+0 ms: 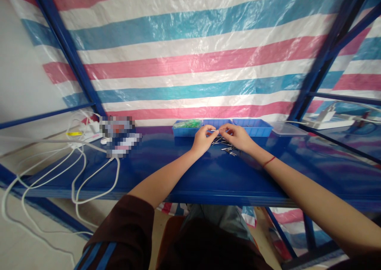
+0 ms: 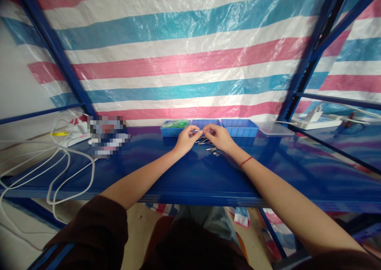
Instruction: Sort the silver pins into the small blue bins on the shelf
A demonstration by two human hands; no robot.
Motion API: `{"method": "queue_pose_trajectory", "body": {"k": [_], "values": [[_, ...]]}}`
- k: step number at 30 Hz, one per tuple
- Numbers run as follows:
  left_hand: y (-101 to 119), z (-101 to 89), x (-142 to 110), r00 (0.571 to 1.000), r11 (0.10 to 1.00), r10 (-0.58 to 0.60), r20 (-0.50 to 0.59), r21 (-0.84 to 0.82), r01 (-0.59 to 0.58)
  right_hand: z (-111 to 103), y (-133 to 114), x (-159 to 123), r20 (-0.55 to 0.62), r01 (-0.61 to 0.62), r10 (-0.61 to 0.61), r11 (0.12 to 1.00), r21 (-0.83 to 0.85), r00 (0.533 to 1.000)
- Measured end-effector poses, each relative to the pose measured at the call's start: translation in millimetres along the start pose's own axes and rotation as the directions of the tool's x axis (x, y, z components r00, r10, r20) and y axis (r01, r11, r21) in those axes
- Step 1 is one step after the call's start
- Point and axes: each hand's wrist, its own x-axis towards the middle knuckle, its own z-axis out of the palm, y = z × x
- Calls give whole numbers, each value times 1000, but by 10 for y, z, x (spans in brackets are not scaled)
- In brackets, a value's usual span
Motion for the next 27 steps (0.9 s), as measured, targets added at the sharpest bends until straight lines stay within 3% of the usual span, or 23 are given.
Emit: {"method": "queue_pose_trajectory", "body": {"k": [2, 5, 8, 10, 13, 16, 18, 20, 27], "values": [[-3, 1, 2, 1000, 1000, 6, -1, -2, -6, 17, 17, -1, 37, -41, 39, 997, 61, 999], [-26, 9, -6, 1000, 999, -24, -4, 31, 24, 50, 51, 3, 81, -206, 191, 949, 238, 978], [-44, 14, -42, 993, 989, -21, 119, 148, 3, 32, 112, 28, -16, -360, 403, 834, 418, 915], [-28, 13, -81, 957, 959, 51, 286, 253, -127, -39, 179, 59, -147, -421, 563, 744, 518, 813], [34, 12, -139, 857, 870, 111, 503, 368, -329, -215, 311, 98, -268, -483, 760, 601, 637, 592], [91, 12, -163, 782, 813, 64, 620, 422, -401, -368, 424, 105, -262, -523, 838, 511, 682, 478], [103, 8, -157, 761, 802, 65, 646, 420, -426, -406, 448, 98, -250, -532, 848, 495, 687, 467], [98, 1, -144, 755, 793, 101, 648, 406, -454, -387, 423, 91, -243, -528, 836, 508, 681, 492], [80, -11, -124, 783, 746, 119, 611, 465, -477, -191, 193, 65, -166, -534, 707, 647, 545, 687]]}}
